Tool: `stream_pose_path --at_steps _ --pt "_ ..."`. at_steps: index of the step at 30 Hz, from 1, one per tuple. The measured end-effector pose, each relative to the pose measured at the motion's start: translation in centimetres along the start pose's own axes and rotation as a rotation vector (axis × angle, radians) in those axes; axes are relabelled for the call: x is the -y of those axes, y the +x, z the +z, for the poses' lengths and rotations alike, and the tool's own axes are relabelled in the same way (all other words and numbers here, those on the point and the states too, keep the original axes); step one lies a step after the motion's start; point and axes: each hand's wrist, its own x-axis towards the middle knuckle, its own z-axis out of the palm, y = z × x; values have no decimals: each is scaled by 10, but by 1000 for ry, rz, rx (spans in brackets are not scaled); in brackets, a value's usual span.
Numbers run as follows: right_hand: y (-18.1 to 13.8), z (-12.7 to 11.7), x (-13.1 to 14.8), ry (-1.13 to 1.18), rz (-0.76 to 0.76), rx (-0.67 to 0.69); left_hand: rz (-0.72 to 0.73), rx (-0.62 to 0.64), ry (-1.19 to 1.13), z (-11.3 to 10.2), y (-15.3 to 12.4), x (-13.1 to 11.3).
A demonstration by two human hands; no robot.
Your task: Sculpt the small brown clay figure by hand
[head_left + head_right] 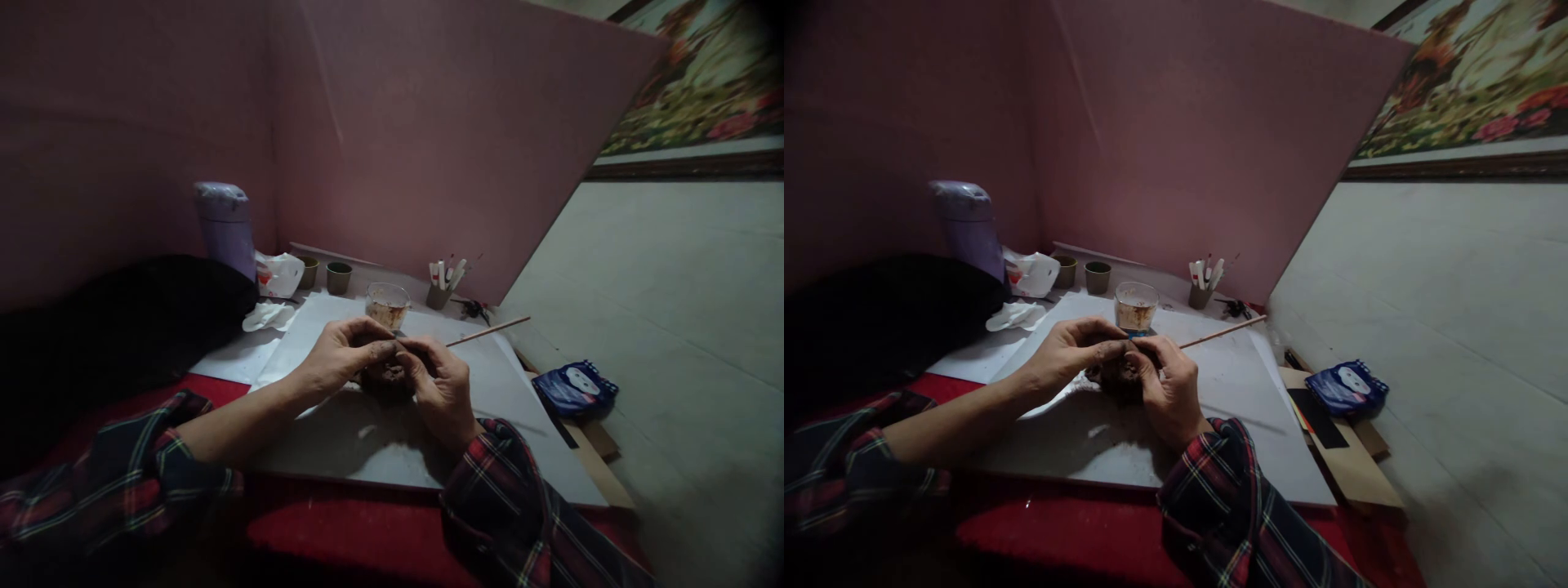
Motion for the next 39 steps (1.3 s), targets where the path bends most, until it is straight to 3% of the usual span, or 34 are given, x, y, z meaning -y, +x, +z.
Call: stream_pose_path --at_steps 4,9,16,21,27,35,39 --pt "0 1 -1 59 86 -34 3 15 45 0 0 2" --pt "0 2 -4 129 150 -83 47 140 0 0 0 5" --pt "-3 0 -4 127 141 -24 212 48 325 1 -4 -4" --pt "-5 1 -4 89 49 30 206 47 246 -1 -6 -3" --pt "-6 4 -9 193 14 -17 154 51 134 -1 -4 1" --pt "-2 3 -1 368 234 -89 127 111 123 -2 0 8" --pt "-1 2 -2 310 215 -95 256 61 219 -1 -1 6"
